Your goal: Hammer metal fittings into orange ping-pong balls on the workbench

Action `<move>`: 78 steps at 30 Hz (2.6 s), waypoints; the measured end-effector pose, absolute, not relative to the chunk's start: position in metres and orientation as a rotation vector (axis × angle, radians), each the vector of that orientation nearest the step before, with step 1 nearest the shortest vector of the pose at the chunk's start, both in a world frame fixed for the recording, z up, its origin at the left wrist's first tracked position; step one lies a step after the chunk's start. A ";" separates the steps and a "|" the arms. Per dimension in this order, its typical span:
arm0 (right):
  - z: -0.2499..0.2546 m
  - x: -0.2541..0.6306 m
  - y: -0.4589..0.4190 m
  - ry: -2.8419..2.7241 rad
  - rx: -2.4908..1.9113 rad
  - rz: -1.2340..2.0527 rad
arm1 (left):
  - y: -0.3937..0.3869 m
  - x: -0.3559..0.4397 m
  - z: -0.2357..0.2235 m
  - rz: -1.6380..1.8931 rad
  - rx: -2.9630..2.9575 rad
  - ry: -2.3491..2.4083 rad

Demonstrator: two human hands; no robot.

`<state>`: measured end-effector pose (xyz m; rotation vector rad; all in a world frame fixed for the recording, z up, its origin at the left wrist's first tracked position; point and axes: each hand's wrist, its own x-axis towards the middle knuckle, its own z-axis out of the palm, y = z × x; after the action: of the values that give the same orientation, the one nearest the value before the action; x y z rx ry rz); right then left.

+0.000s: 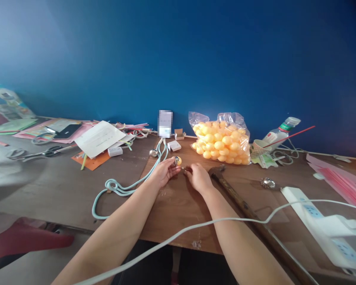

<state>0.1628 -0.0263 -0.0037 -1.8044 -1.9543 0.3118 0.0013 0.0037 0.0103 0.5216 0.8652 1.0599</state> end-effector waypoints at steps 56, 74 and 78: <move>0.013 0.153 -0.025 -0.688 -0.960 1.544 | 0.001 0.004 0.012 0.995 0.494 0.835; 0.011 0.154 -0.028 -0.801 -1.017 1.565 | -0.005 0.006 0.019 1.022 0.563 0.863; 0.012 0.152 -0.028 -0.799 -1.034 1.571 | -0.007 0.007 0.020 1.002 0.582 0.883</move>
<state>0.1520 -0.0282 0.0122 -1.0336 -0.7986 1.5712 0.0067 -0.0066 0.0204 0.5816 0.8829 1.0015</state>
